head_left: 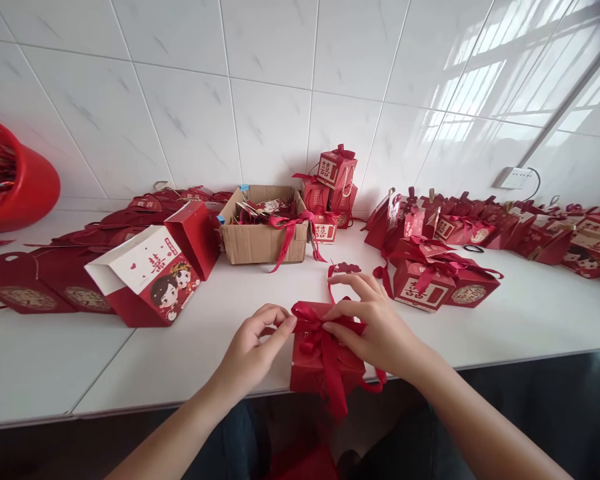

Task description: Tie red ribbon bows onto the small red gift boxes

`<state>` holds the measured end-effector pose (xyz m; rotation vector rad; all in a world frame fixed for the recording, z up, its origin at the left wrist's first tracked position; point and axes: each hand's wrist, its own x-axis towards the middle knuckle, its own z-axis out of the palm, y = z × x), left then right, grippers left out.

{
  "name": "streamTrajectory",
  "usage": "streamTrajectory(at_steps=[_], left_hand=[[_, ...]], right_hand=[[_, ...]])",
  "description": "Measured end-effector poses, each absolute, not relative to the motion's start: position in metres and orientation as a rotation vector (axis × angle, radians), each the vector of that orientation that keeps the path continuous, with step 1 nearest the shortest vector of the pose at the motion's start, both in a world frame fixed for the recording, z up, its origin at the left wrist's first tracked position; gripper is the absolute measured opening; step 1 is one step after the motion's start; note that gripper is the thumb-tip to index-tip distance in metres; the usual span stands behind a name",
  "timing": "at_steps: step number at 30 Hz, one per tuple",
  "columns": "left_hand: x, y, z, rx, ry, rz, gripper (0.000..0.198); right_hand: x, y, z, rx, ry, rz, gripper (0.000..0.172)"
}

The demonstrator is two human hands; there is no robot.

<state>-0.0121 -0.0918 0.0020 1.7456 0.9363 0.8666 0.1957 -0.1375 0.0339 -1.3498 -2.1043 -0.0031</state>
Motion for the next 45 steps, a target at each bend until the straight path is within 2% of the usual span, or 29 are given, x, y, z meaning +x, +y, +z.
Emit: streamTrajectory(at_steps=[18, 24, 29, 36, 45], left_hand=[[-0.019, -0.097, -0.013, 1.436, 0.853, 0.916, 0.031], [-0.022, -0.093, -0.004, 1.465, 0.886, 0.929, 0.017], [-0.022, -0.084, 0.012, 1.595, 0.917, 0.898, 0.031], [-0.01, -0.069, 0.021, 1.628, 0.848, 0.803, 0.02], [0.019, -0.054, 0.019, 1.55, 0.911, 0.939, 0.011]], right_hand=[[0.188, -0.139, 0.026, -1.449, -2.098, 0.072, 0.008], [0.198, -0.143, 0.029, -1.414, -1.971, 0.096, 0.013], [0.204, -0.147, 0.032, -1.342, -1.85, 0.017, 0.012], [0.185, -0.138, 0.029, -1.374, -1.954, -0.083, 0.008], [0.182, -0.131, 0.035, -1.5, -2.02, 0.086, 0.013]])
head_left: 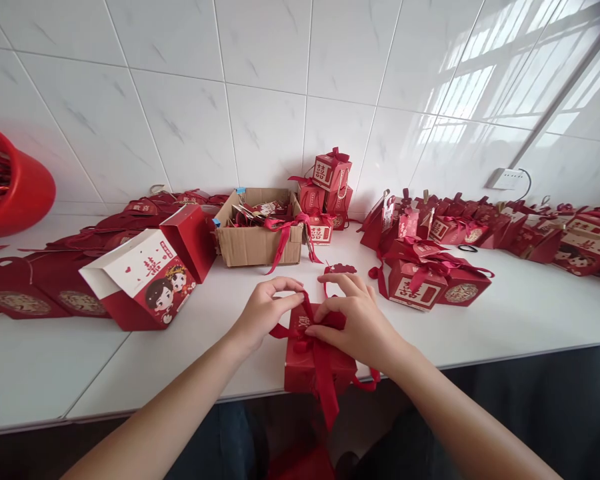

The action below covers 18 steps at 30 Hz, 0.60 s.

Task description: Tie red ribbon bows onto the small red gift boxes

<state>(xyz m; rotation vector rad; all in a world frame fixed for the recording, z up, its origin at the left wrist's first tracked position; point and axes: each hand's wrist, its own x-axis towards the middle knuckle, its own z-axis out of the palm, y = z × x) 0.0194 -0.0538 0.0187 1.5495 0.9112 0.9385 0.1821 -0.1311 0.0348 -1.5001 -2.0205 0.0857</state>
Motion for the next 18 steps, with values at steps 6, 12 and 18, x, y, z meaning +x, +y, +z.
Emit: streamTrajectory(at_steps=[6, 12, 18], left_hand=[[0.028, -0.057, 0.011, 1.345, 0.858, 0.789, 0.018], [0.009, -0.065, 0.018, 1.431, 0.863, 0.966, 0.018], [-0.009, -0.1, 0.023, 2.022, 0.933, 1.27, 0.009]], right_hand=[[0.202, -0.135, 0.029, -1.329, -1.713, 0.275, 0.021], [0.232, -0.139, 0.013, -1.363, -1.441, 0.563, 0.024], [0.234, -0.145, 0.002, -1.339, -1.632, 0.665, 0.035]])
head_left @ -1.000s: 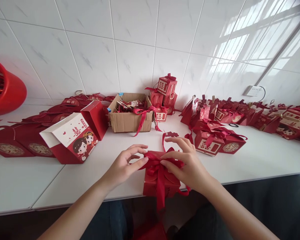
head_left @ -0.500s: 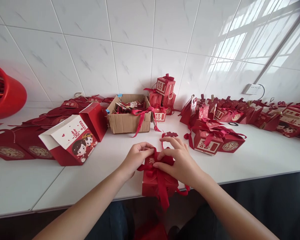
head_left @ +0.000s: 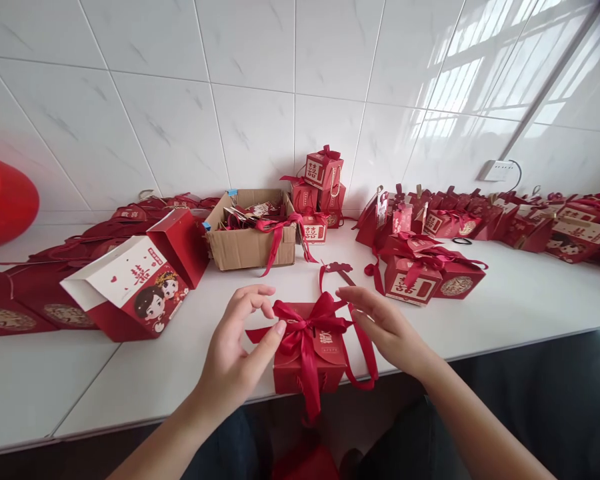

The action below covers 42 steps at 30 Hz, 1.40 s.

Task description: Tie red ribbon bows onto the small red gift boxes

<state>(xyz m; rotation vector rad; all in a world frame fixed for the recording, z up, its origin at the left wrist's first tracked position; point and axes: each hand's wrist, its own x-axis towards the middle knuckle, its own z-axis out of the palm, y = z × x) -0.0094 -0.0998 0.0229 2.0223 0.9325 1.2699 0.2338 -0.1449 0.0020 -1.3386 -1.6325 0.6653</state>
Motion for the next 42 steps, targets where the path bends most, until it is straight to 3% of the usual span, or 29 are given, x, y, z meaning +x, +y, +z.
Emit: streamTrajectory(at_steps=[3, 8, 18, 20, 24, 32, 42], left_hand=[[-0.016, -0.116, 0.016, 2.226, 1.059, 1.367, 0.009], [-0.018, -0.136, -0.005, 2.26, 1.191, 1.153, 0.016], [-0.016, -0.117, 0.006, 2.036, 1.161, 0.998, 0.013], [-0.018, -0.113, 0.014, 1.993, 1.11, 0.914, 0.011], [-0.018, -0.105, 0.018, 1.947, 1.022, 0.86, 0.014], [-0.012, -0.093, 0.014, 1.831, 0.936, 0.818, 0.023], [-0.018, -0.087, 0.024, 2.247, 1.07, 0.696, 0.023]], right_hand=[[0.23, -0.148, 0.005, -1.343, -1.681, 0.625, 0.045], [0.215, -0.148, 0.007, -1.286, -1.654, 0.471, 0.034], [0.191, -0.165, -0.006, -1.481, -1.591, 0.408, 0.053], [0.191, -0.168, 0.002, -1.449, -1.614, 0.31, 0.046], [0.187, -0.158, 0.015, -1.333, -1.701, 0.08, 0.016], [0.172, -0.135, 0.023, -1.495, -1.913, 0.046, 0.004], [0.172, -0.135, 0.021, -1.459, -1.927, 0.036, 0.007]])
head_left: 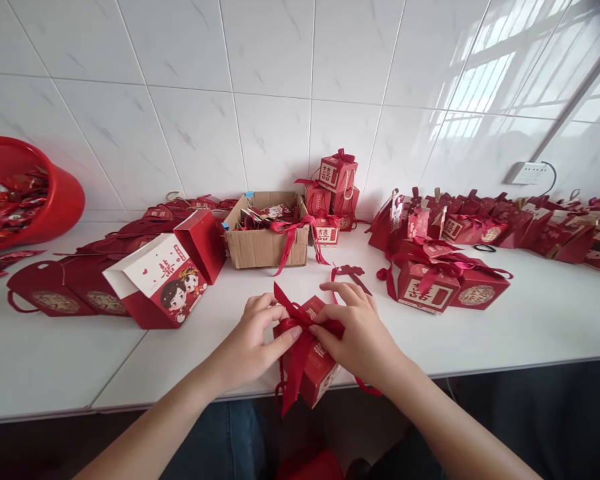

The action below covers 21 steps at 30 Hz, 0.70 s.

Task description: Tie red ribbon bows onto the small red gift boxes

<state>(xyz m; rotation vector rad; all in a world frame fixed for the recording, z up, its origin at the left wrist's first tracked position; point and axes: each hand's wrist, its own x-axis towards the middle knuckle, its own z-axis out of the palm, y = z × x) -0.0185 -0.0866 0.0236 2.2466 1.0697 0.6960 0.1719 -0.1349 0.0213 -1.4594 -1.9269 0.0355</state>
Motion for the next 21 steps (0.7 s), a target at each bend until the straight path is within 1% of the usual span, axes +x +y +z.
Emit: streamTrajectory(at_steps=[5, 12, 17, 21], left_hand=[[-0.02, -0.09, 0.026, 2.527, 1.128, 0.648, 0.021], [-0.005, -0.105, 0.033, 2.794, 1.357, 0.746, 0.019], [-0.006, -0.104, 0.031, 2.706, 1.389, 0.741, 0.018], [-0.012, -0.101, 0.025, 2.362, 1.085, 0.753, 0.022]], right_hand=[[0.17, -0.137, 0.02, -1.473, -1.922, -0.008, 0.007], [0.166, -0.141, 0.019, -1.486, -1.946, -0.093, 0.008], [0.168, -0.139, 0.019, -1.488, -1.953, -0.088, 0.007], [0.171, -0.139, 0.017, -1.484, -1.921, -0.066, 0.006]])
